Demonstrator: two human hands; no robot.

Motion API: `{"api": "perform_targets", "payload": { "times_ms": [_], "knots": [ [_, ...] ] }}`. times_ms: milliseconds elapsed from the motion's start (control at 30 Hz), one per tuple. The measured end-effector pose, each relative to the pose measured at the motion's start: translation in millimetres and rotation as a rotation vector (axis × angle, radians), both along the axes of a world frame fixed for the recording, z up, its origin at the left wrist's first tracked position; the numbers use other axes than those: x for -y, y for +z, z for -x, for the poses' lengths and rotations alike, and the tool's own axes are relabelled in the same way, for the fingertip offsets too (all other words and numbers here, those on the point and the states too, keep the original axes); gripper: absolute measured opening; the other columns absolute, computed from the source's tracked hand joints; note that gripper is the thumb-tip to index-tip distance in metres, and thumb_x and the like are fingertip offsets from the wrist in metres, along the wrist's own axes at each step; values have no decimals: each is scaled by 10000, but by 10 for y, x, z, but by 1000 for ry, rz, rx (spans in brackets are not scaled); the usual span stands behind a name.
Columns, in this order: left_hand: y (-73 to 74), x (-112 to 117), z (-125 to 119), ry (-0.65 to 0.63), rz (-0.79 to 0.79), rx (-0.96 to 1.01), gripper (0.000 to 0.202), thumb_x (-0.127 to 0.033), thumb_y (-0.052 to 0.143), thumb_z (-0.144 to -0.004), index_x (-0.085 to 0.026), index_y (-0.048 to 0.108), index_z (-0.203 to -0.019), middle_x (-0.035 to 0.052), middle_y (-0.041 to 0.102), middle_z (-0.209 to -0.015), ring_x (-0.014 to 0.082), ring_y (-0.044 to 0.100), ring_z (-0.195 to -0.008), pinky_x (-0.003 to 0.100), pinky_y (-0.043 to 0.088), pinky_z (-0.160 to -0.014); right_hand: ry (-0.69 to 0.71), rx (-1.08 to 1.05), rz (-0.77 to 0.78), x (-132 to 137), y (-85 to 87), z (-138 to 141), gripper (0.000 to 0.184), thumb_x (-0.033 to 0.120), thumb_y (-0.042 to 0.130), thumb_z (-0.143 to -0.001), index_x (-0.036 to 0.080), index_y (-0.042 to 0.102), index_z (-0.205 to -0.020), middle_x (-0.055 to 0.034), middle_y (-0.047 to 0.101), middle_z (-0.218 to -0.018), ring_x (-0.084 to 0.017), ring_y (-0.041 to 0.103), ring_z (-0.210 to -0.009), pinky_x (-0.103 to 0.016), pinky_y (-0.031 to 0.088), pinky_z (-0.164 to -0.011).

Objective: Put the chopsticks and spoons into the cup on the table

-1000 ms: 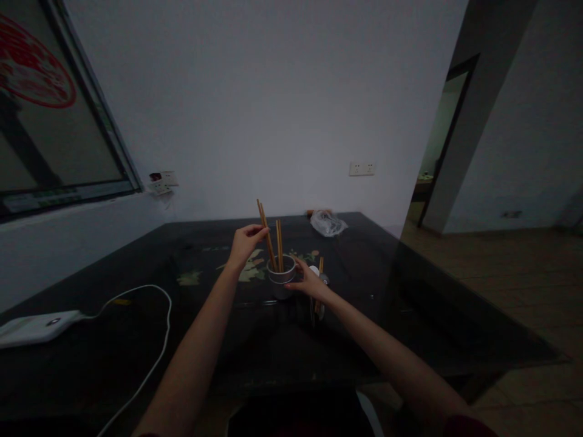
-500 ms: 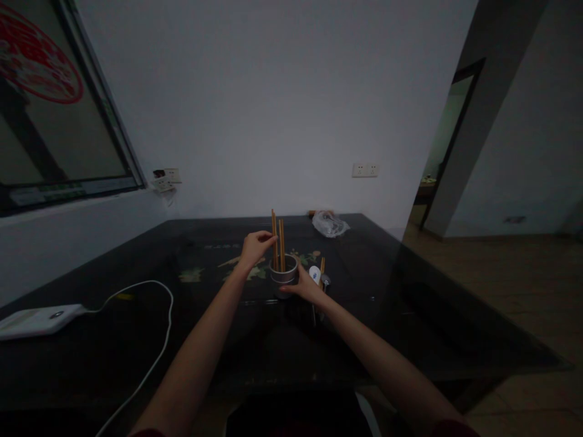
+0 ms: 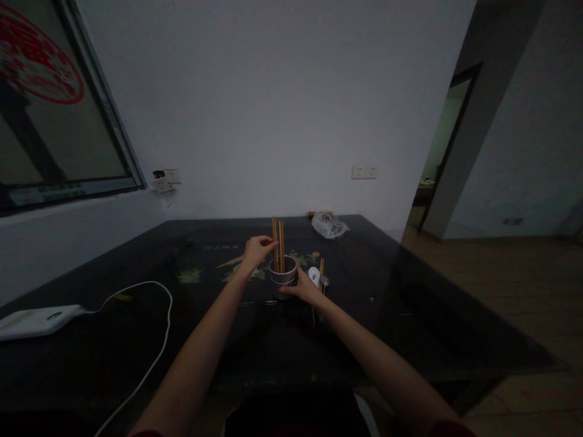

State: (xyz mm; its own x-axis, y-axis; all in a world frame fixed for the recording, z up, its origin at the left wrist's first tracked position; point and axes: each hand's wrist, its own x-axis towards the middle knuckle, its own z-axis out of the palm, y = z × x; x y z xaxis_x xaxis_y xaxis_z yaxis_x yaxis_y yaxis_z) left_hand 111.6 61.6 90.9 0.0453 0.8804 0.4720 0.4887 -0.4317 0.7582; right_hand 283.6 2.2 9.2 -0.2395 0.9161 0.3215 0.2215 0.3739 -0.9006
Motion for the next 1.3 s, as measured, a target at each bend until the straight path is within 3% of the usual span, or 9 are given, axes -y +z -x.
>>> {"api": "perform_targets", "payload": {
  "times_ms": [433,1300],
  "knots": [
    [-85,-75,-9,-44,29,110,272,-407,679,-626,-145,679,-700,71,689,-688,198,640,-647,267,463,-569,-67,60,24,23,7,-15,804,298,822,-525,171,467,-1235,-121,570,-1244,-282,519,-1171,-452,380,-1012],
    [-126,-78,-55,-10,46,124,255,-394,693,-627,-147,673,-689,65,686,-677,183,634,-624,267,480,-581,-37,34,44,47,35,-12,840,287,809,-536,166,437,-1279,-125,557,-1266,-270,521,-1174,-440,387,-1015]
  ]
}}
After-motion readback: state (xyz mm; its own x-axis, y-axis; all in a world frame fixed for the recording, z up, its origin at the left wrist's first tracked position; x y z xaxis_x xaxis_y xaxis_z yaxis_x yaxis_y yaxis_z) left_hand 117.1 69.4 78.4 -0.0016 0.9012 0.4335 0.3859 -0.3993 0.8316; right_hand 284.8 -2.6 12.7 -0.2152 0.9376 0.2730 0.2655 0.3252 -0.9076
